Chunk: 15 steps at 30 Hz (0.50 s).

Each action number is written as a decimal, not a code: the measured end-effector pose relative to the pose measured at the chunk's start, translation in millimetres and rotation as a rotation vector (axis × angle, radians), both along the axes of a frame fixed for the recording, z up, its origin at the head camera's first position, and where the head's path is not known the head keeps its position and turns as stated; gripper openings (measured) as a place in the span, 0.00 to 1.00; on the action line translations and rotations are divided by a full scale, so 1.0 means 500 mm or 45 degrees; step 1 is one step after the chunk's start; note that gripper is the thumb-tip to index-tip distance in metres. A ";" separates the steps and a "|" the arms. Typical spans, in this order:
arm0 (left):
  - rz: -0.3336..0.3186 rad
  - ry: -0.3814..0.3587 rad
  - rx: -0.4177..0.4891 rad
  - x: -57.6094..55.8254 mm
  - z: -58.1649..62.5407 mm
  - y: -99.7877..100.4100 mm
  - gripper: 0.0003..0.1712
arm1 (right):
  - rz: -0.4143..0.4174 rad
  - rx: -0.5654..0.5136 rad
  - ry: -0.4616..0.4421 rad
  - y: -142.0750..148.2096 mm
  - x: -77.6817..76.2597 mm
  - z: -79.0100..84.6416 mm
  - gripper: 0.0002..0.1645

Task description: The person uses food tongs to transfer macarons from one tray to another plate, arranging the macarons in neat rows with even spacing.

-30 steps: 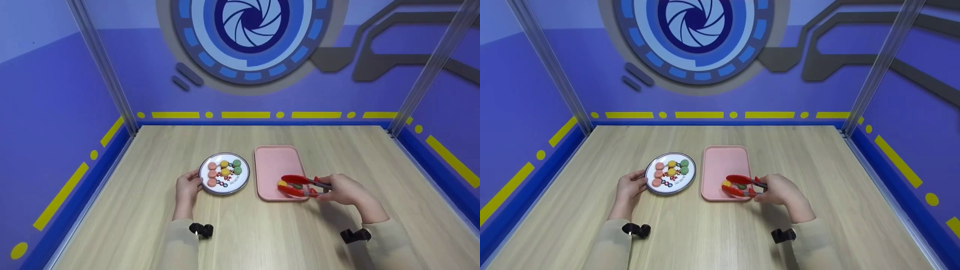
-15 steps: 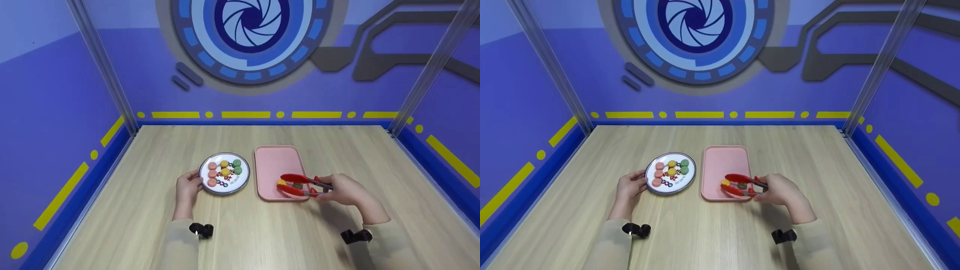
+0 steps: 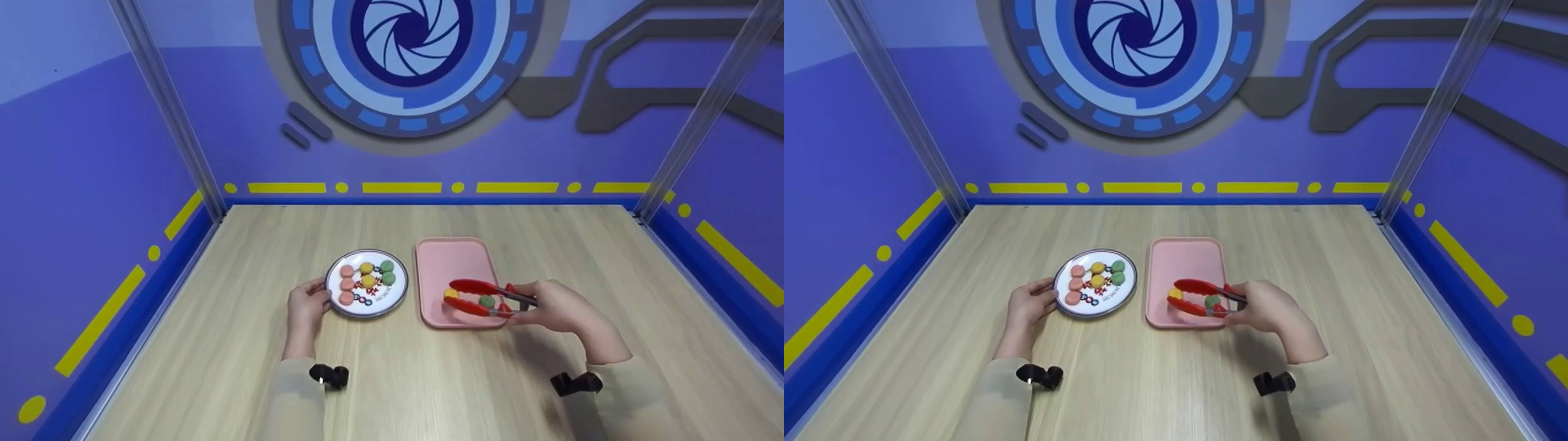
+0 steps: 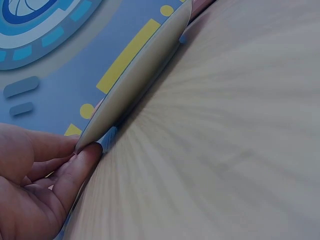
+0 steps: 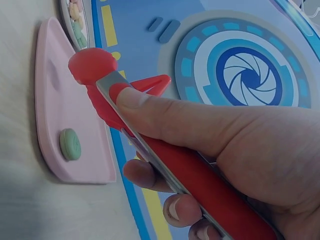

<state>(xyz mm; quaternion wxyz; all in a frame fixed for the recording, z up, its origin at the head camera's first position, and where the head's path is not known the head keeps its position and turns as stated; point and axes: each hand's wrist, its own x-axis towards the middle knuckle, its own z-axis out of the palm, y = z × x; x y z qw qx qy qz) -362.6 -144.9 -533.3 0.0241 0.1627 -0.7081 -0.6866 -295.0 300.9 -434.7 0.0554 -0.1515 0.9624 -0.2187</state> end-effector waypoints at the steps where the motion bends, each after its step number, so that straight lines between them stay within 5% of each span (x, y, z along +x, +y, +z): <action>1: 0.000 0.004 0.006 0.000 0.000 0.000 0.26 | 0.002 0.000 -0.002 -0.003 -0.001 0.001 0.37; 15: 0.002 -0.012 0.009 0.002 0.005 -0.001 0.26 | 0.021 0.007 0.014 -0.058 -0.015 0.008 0.38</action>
